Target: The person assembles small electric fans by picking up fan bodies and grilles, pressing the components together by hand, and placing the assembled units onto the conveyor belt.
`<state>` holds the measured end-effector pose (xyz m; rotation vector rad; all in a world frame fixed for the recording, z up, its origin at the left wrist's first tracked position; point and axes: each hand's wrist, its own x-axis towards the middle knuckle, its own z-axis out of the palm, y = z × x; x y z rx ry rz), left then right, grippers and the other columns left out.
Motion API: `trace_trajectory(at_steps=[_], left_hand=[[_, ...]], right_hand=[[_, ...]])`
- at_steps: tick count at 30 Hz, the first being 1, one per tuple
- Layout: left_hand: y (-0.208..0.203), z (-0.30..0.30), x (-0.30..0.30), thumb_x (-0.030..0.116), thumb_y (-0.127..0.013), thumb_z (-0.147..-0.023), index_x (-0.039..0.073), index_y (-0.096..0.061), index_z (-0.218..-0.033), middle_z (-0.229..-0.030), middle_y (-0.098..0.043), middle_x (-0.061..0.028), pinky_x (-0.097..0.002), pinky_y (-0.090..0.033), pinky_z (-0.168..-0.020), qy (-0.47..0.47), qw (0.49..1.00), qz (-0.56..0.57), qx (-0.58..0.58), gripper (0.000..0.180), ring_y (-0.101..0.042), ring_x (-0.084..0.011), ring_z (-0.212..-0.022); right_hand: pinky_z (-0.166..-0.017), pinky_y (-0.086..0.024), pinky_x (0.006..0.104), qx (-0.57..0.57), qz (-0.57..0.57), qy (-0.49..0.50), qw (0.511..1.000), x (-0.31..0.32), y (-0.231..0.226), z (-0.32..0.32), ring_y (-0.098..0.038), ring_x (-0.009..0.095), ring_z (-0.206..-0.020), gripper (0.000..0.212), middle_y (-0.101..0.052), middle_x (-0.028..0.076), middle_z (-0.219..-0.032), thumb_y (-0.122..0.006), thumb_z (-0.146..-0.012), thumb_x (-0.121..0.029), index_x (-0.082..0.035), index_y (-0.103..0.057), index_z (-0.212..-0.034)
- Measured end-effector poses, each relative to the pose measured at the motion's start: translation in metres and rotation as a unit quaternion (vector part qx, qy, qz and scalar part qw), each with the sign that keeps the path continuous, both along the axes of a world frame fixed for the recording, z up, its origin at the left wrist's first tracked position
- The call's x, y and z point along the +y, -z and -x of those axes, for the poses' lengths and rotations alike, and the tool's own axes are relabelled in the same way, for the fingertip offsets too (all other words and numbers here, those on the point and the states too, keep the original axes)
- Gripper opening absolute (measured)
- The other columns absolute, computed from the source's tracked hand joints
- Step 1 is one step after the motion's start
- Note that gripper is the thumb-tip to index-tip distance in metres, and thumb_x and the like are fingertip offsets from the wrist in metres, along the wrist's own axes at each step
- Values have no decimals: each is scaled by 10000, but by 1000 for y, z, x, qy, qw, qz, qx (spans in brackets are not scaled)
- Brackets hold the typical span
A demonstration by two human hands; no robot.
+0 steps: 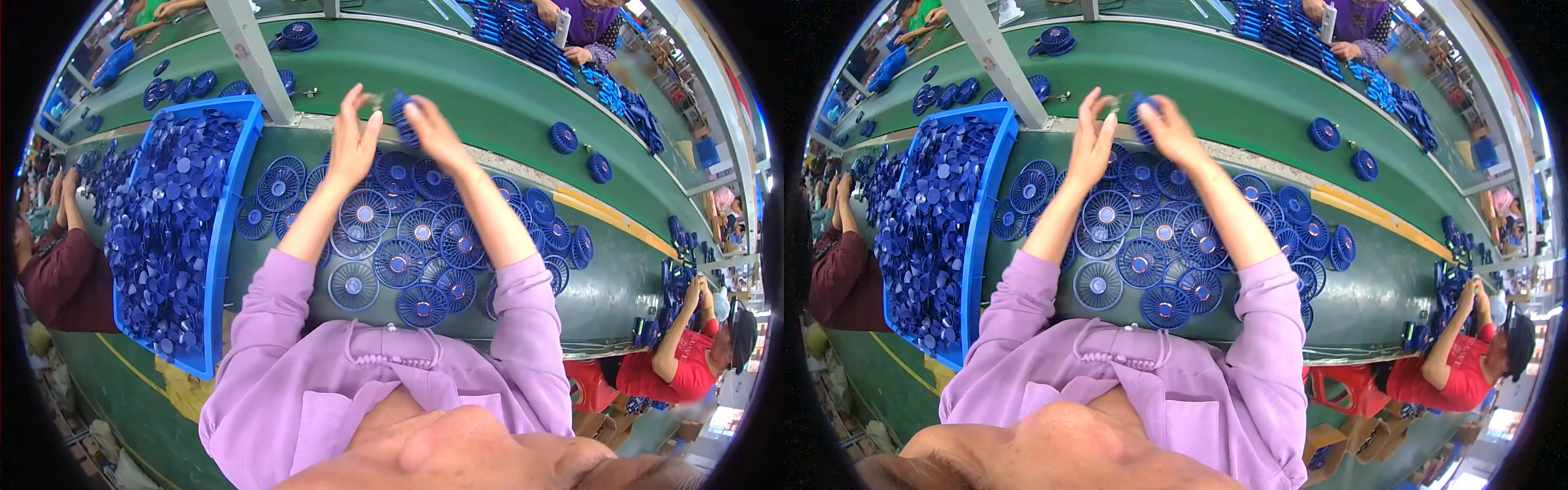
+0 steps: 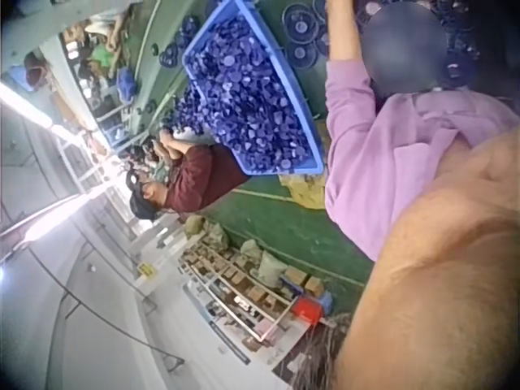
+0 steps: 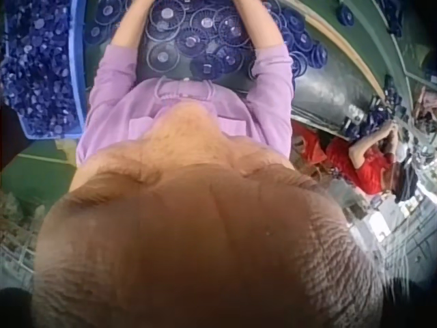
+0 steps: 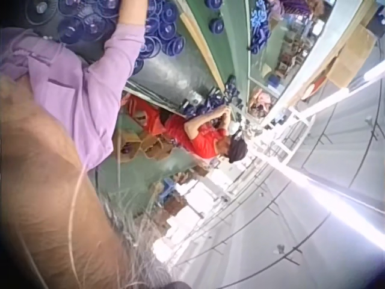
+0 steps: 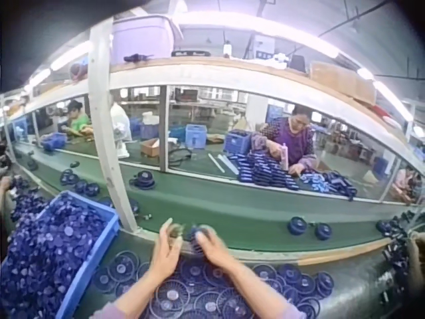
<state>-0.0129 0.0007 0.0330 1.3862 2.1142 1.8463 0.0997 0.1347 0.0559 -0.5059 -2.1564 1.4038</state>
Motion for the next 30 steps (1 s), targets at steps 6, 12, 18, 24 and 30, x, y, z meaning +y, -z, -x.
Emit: trace_trajectory(at_steps=[6, 12, 18, 24, 30], left_hand=[[21, 106, 19, 186, -629, -828, 29, -418, -1328, -1314, -453, -232, -453, -317, -1052, -120, 963, 107, 215, 565, -411, -391, -1238], [37, 165, 43, 191, -657, -798, 108, -401, -1361, -1334, -446, -219, -485, -392, -1002, -241, 867, 345, 266, 624, -450, -425, -1191], [26, 142, 68, 61, -567, -807, 147, -418, -1336, -1274, -513, -162, -465, -454, -927, -90, 934, 298, 174, 556, -504, -398, -1139], [14, 143, 72, -110, -458, -762, 335, -545, -1273, -1467, -338, -111, -492, -346, -1050, 3, 888, 300, 348, 683, -318, -357, -1342], [-5, 150, 81, 23, -586, -796, 271, -607, -1103, -1448, -381, -63, -559, -274, -1073, 81, 807, 405, 422, 395, -265, -334, -1385]], right_hand=[[-1011, -369, 533, -195, -355, 224, 886, 80, 25, -62, -387, 448, -1258, 714, -344, 281, -1402, -723, -773, -352, -75, -423, -1358], [-1064, -339, 478, -152, -315, -81, 933, 4, 11, -83, -415, 432, -1254, 794, -449, 273, -1335, -753, -722, -427, -67, -435, -1354], [-1035, -381, 450, -207, -321, -99, 919, -16, 14, -92, -420, 399, -1246, 685, -448, 219, -1350, -748, -724, -245, -119, -465, -1335], [-966, -434, 417, -150, -205, -109, 961, -2, 5, -95, -562, 367, -1105, 389, -613, 202, -1166, -641, -797, -187, -55, -610, -1161], [-849, -483, 376, -95, -83, -59, 990, -1, 9, -99, -653, 271, -927, 310, -677, 170, -988, -611, -867, -202, 19, -623, -1084]])
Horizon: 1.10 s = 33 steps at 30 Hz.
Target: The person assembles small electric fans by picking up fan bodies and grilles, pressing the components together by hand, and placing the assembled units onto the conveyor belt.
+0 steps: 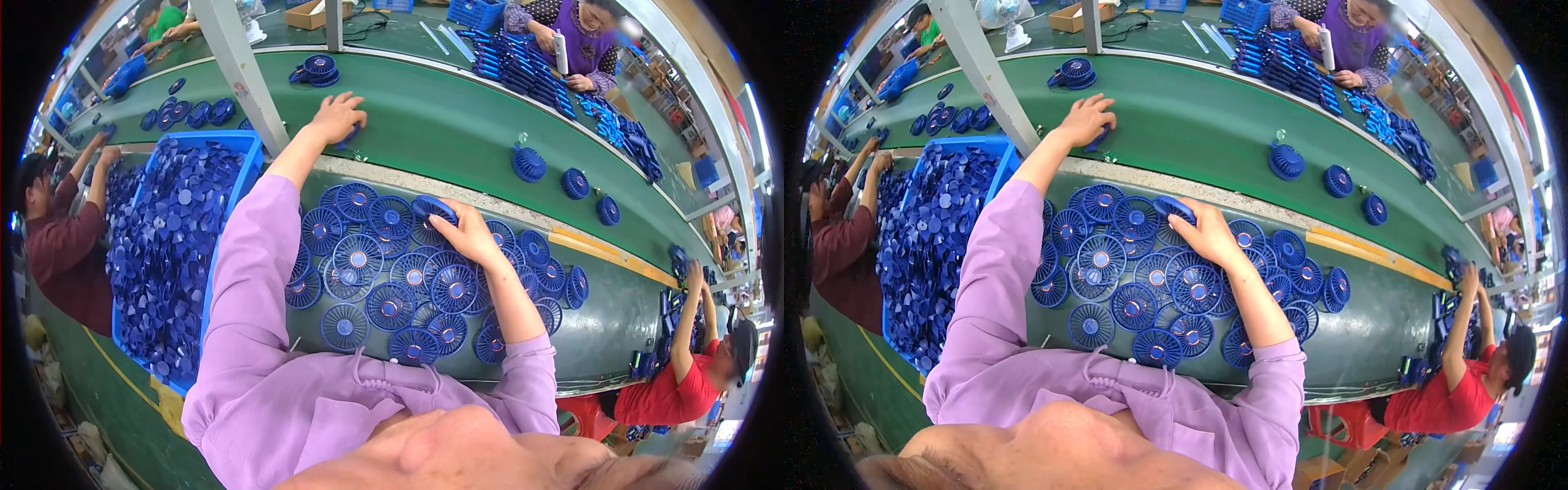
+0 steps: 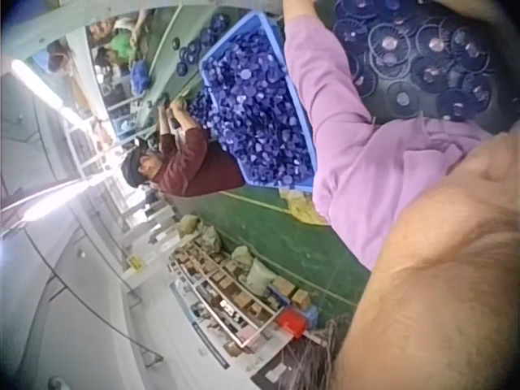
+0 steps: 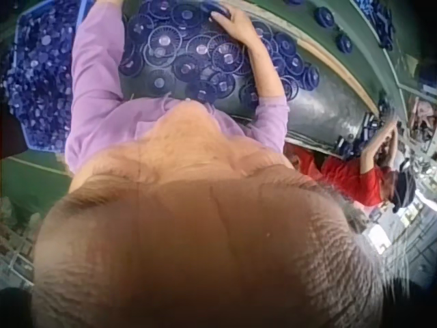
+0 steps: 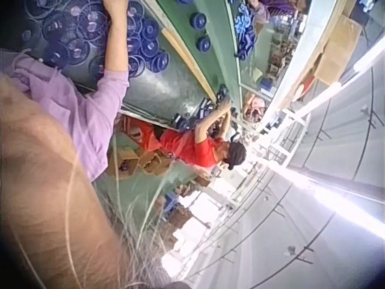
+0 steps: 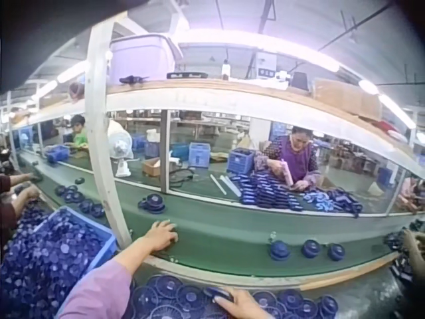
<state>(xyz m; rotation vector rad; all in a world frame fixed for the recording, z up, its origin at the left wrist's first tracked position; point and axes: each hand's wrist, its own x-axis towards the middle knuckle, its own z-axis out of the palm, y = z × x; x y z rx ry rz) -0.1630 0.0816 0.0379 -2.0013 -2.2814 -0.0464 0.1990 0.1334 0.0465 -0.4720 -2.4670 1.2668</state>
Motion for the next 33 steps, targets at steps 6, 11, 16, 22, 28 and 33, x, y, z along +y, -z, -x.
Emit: trace_trajectory(at_steps=[6, 11, 16, 22, 28, 33], left_hand=[[16, 6, -23, 129, -585, -863, 72, -472, -1053, -927, -653, -164, -461, -486, -723, -131, 940, -245, -196, 228, -604, -403, -849], [16, -70, -47, -65, -502, -760, 11, -420, -1281, -1108, -603, -110, -299, -574, -621, -107, 686, -263, -670, 532, -651, -215, -837], [-7, -141, -88, 158, -626, -875, 88, -394, -1332, -1212, -540, -84, -368, -541, -809, -41, 526, -229, -818, 518, -601, -193, -1000], [-4, -165, -91, 467, -407, -988, 148, -430, -1350, -1221, -565, -37, -358, -508, -857, -1, 448, -267, -853, 483, -585, -140, -1058], [-11, -169, -89, 486, -312, -1006, 112, -506, -1261, -1162, -606, -58, -346, -514, -877, 72, 293, -282, -911, 493, -605, -162, -1030], [-10, -159, -92, 463, -306, -1012, 102, -536, -1209, -1124, -630, -72, -355, -536, -858, 87, 269, -224, -933, 471, -629, -178, -996]], right_hand=[[-668, -567, 270, 82, 214, 11, 973, 1, -12, 12, -624, 127, -837, 274, -656, 60, -971, -626, -901, -148, 3, -594, -1128], [-665, -596, 320, 138, 285, 32, 948, -4, -22, 42, -635, 146, -857, 319, -646, 74, -1007, -625, -900, -144, -6, -556, -1180], [-714, -528, 279, 218, 45, 81, 972, -12, -26, 72, -622, 138, -871, 438, -646, 74, -976, -699, -831, -143, -6, -532, -1213], [-929, -434, 412, 242, -316, 92, 913, -49, -44, 78, -509, 351, -1104, 467, -498, 188, -1228, -617, -826, -81, -83, -522, -1284], [-1014, -360, 473, 181, -364, 24, 914, -65, -47, 80, -407, 374, -1235, 535, -427, 157, -1346, -658, -782, -131, -121, -523, -1299], [-1023, -349, 489, 148, -354, -17, 923, -59, -50, 74, -393, 384, -1258, 769, -383, 168, -1385, -738, -713, -397, -125, -443, -1369]])
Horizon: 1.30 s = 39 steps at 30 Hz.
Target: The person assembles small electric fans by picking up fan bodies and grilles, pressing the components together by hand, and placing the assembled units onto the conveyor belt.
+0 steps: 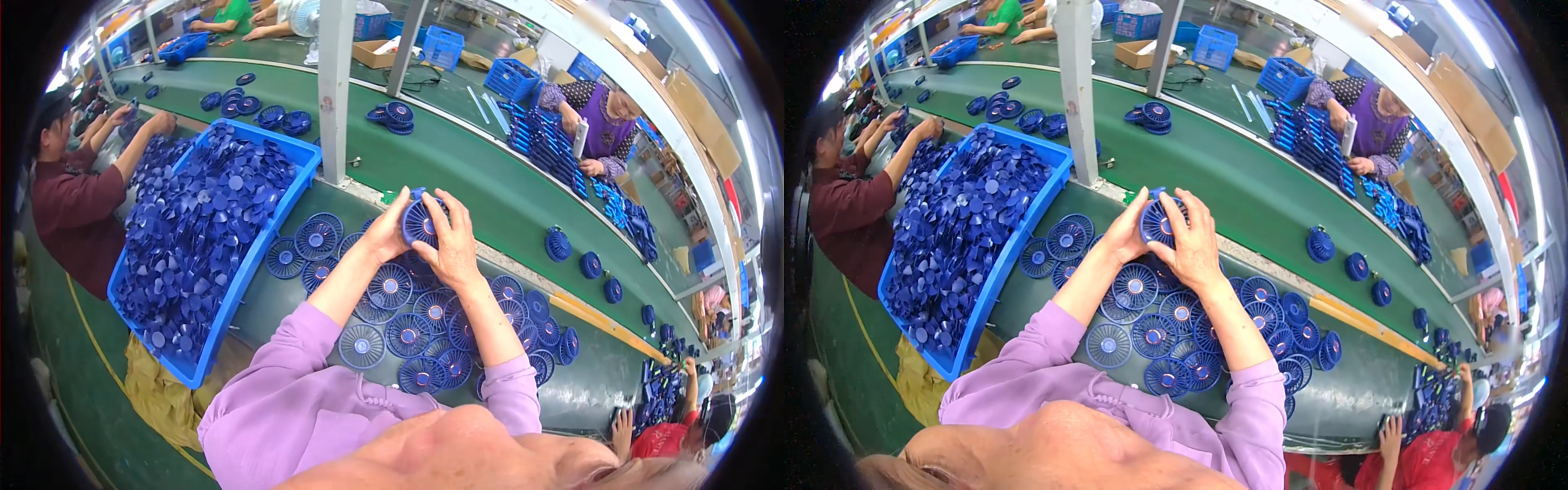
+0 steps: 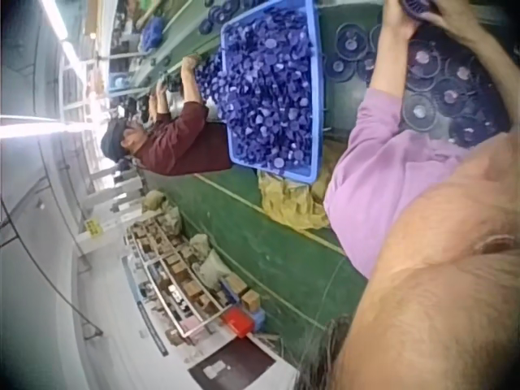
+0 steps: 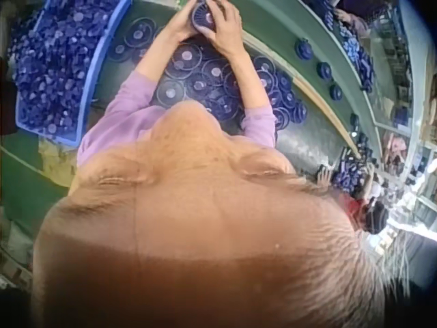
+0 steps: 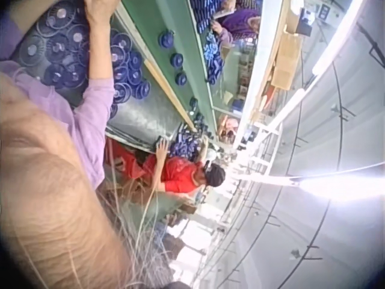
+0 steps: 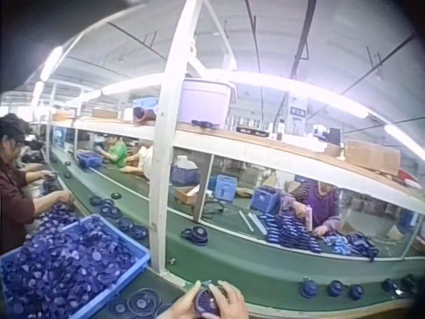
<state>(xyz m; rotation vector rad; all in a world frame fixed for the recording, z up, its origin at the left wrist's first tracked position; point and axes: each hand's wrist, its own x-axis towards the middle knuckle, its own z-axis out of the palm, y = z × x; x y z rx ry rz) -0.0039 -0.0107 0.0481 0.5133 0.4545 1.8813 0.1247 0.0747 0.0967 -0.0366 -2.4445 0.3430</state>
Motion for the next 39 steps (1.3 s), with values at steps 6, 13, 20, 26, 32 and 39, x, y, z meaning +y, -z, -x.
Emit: trace_trajectory(at_steps=[6, 13, 20, 26, 32, 39], left_hand=[[4, -15, 7, 405, -352, -1018, 91, -520, -1257, -1179, -602, -54, -340, -525, -885, -78, 996, 24, -29, 429, -612, -161, -1035], [-18, -46, 2, 350, -437, -974, 20, -539, -1145, -1163, -527, -161, -417, -356, -973, -529, 673, 50, 514, 385, -479, -303, -1124], [-23, -42, -4, 376, -553, -905, 25, -546, -1138, -1148, -536, -180, -447, -354, -953, -586, 588, 27, 557, 421, -479, -335, -1112], [-6, -24, 5, 365, -664, -824, 38, -412, -1335, -1306, -445, -210, -457, -306, -1052, -441, 593, 91, 667, 657, -392, -385, -1240], [8, 90, 24, 23, -538, -814, 83, -464, -1320, -1346, -451, -217, -475, -295, -1101, -344, 459, 169, 802, 515, -379, -401, -1284], [15, 188, 53, -65, -533, -760, 220, -594, -1213, -1393, -448, -120, -469, -364, -1060, -196, 237, 342, 888, 540, -358, -378, -1327]], right_hand=[[-1056, -313, 498, 7, 61, -25, 998, 11, 25, 4, -348, 422, -1302, 926, -331, 208, -1434, -541, -764, -685, -83, -318, -1432], [-1083, -288, 382, 30, 430, -148, 890, -2, 53, 19, -349, 278, -1330, 735, -354, 175, -1421, -200, -969, -598, -56, -216, -1465], [-1009, -404, 343, 57, 663, -205, 718, -23, 35, 28, -491, 189, -1177, 538, -487, 77, -1269, -267, -1005, -509, -106, -399, -1337], [-982, -405, 358, -31, 640, -108, 760, 46, 50, 29, -472, 208, -1189, 582, -525, 103, -1243, -451, -959, -498, -30, -461, -1304], [-992, -409, 442, -47, 206, 279, 937, 138, 55, -30, -481, 386, -1193, 662, -483, 293, -1279, -662, -824, -419, -14, -464, -1309], [-1066, -342, 467, -216, 120, 75, 966, 83, 64, -52, -408, 439, -1249, 708, -431, 272, -1352, -781, -699, -314, -43, -499, -1289]])
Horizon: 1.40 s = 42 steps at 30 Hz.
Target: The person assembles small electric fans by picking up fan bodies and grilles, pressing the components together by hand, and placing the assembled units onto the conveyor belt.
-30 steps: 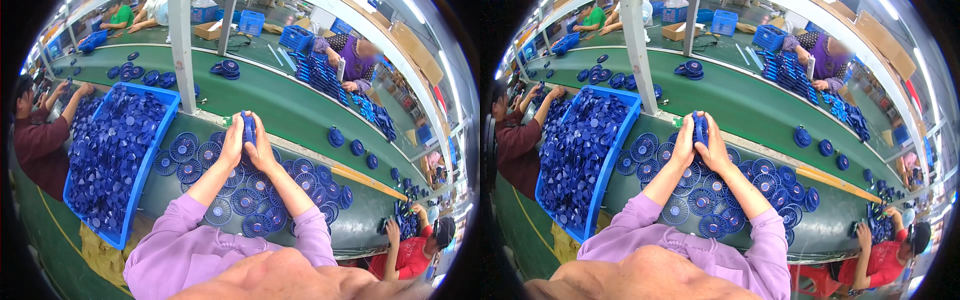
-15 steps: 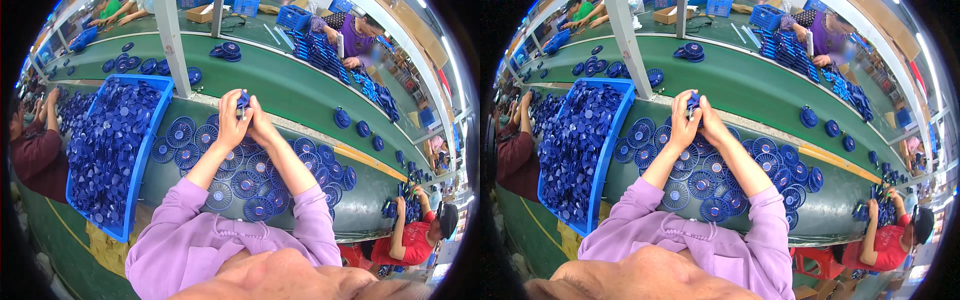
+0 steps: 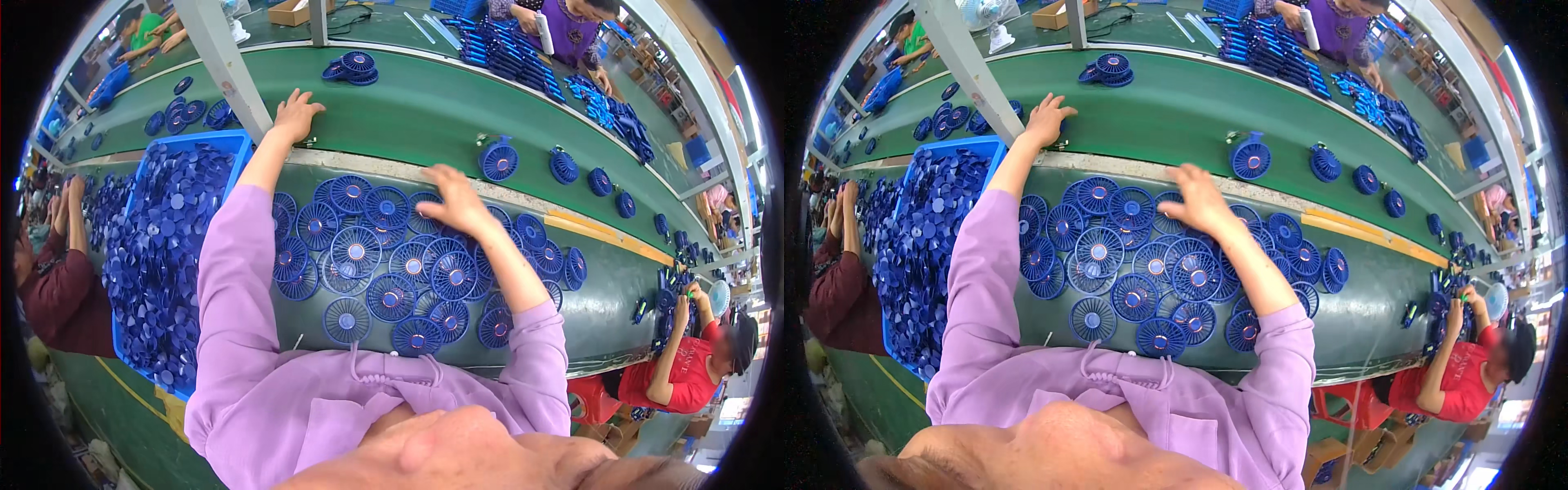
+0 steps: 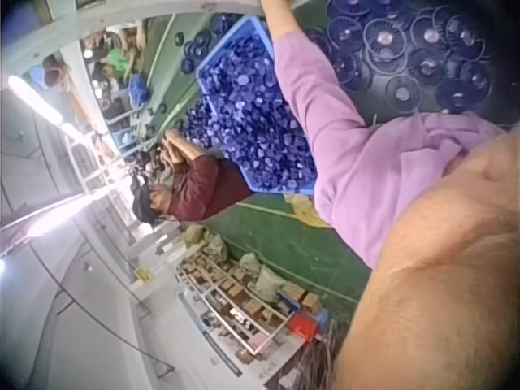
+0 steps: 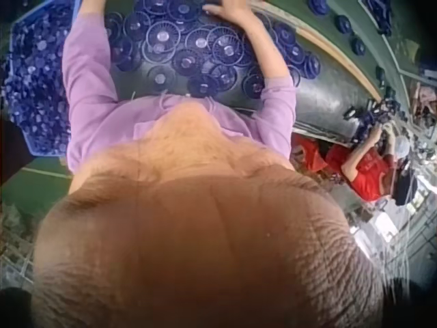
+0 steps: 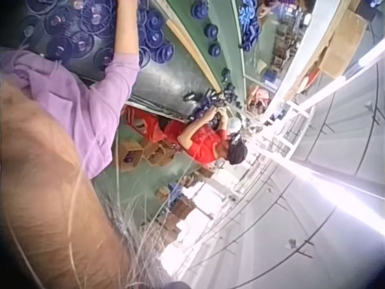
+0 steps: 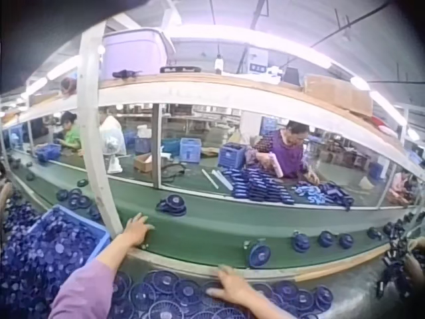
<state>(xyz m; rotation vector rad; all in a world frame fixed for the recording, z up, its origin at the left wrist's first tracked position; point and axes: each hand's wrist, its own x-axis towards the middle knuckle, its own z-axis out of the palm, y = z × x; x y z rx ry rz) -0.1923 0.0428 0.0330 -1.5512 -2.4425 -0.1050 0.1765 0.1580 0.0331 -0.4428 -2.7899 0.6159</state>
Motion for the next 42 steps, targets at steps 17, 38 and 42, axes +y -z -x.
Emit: trace_trajectory(at_steps=[17, 38, 42], left_hand=[[0, -76, -33, 16, -528, -835, 50, -452, -1262, -1200, -563, -113, -368, -563, -840, -20, 664, -295, -687, 435, -634, -256, -1013], [-15, -206, -59, 417, -358, -1009, 85, -557, -1147, -1089, -636, -75, -348, -524, -856, 117, 251, -443, -852, 411, -628, -181, -989], [-23, -219, -60, 381, -393, -1011, 94, -546, -1139, -1051, -606, -26, -306, -515, -824, 69, 285, -507, -810, 349, -611, -138, -943]], right_hand=[[-851, -487, 342, 33, 197, -93, 975, -37, -29, 30, -644, 282, -937, 341, -660, 202, -1019, -675, -815, -213, -41, -647, -1108], [-1051, -330, 486, 247, -5, -93, 965, -80, -30, 66, -382, 423, -1252, 697, -375, 238, -1367, -603, -832, -427, -70, -379, -1388], [-1086, -272, 496, 252, 62, -118, 958, -80, -22, 72, -314, 435, -1314, 866, -290, 266, -1427, -491, -847, -633, -37, -268, -1433]])
